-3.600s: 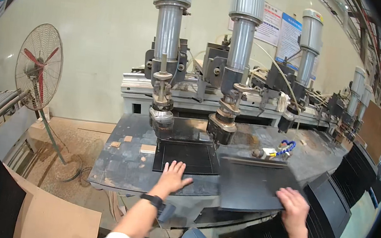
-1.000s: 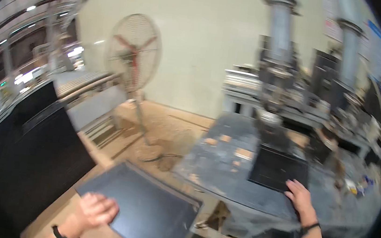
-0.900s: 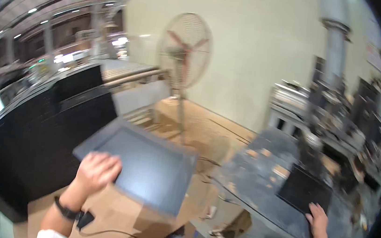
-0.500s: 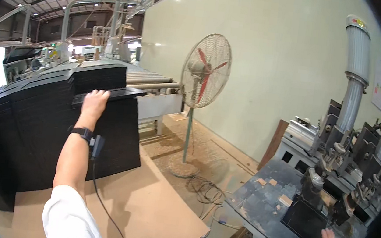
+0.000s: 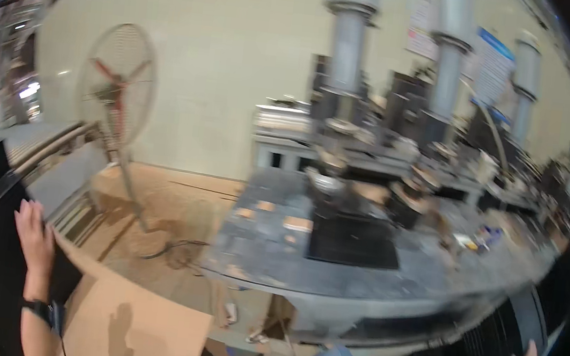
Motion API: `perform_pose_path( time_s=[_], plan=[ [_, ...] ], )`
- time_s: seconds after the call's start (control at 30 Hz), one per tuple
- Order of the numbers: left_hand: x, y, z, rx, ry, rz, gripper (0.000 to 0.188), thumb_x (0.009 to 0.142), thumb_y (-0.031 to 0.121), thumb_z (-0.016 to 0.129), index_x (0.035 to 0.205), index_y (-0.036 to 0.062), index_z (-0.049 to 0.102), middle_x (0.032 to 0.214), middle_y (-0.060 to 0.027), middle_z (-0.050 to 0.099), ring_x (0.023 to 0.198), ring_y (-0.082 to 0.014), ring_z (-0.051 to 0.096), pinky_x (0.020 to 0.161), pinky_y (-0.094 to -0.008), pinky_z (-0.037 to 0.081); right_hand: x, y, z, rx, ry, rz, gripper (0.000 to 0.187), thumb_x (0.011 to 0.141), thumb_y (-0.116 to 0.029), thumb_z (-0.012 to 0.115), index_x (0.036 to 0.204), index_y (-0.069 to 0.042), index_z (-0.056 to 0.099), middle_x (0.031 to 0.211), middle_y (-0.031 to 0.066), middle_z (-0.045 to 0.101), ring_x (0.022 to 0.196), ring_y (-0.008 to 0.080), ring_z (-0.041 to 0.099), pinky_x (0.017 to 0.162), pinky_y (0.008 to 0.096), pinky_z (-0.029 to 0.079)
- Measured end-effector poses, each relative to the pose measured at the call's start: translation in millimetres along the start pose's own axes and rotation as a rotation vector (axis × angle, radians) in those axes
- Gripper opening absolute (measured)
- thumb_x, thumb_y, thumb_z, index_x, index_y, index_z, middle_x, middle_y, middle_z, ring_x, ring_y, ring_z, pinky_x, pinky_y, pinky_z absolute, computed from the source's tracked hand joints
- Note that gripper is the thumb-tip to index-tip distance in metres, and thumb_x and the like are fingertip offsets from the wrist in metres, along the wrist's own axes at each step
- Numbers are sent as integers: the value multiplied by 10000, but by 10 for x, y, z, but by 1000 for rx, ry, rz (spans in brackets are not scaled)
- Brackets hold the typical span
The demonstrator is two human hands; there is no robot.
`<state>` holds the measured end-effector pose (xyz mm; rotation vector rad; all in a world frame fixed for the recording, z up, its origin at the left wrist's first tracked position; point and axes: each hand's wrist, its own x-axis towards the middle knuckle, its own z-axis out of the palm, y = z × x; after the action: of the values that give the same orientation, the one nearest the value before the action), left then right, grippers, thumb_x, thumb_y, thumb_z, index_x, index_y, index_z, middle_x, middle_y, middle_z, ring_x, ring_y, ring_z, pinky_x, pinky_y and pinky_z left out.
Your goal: The person moves a stack of black panels to the side, then repeatedly places individual panels onto a machine bed for processing before stacking them on a table.
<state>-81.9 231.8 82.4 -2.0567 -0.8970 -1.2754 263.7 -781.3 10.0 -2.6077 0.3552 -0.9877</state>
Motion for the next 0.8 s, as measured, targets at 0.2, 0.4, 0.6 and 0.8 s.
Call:
perform_pose_path(
  time_s=[0.2,0.4,0.6,0.8],
  plan=[
    [-237,4077,342,-822,-354,629,467,681,280,788,1082,92,643,1158,-122,585,1187,-329,497,1018,-496,378,-293,-1302,-81,-135,166,-548,305,732,75,525,995,-22,646,1029,171,666,993,349,631,908,434,485],
    [-741,6165,601,-844,-759,494,772,838,581,564,1342,6,457,1422,-156,407,1354,-338,300,1116,-524,205,-61,-2620,499,220,-33,-923,320,707,1,561,993,-90,673,1008,94,691,959,293,656,867,444,514],
    [-732,5528,-215,-965,-625,658,495,730,306,683,1103,8,555,999,-144,510,996,-308,490,913,-393,425,-50,-3276,1765,403,-135,-1046,398,684,-5,618,1057,-137,655,1060,59,683,972,258,655,879,411,524],
    [-1227,3781,-587,-862,-316,897,264,729,120,644,992,131,634,916,-25,567,857,-192,570,717,-294,482,-179,-3717,2818,404,-345,-1099,461,770,-338,702,1131,-67,611,1221,117,601,1149,301,553,984,421,445]
  ],
)
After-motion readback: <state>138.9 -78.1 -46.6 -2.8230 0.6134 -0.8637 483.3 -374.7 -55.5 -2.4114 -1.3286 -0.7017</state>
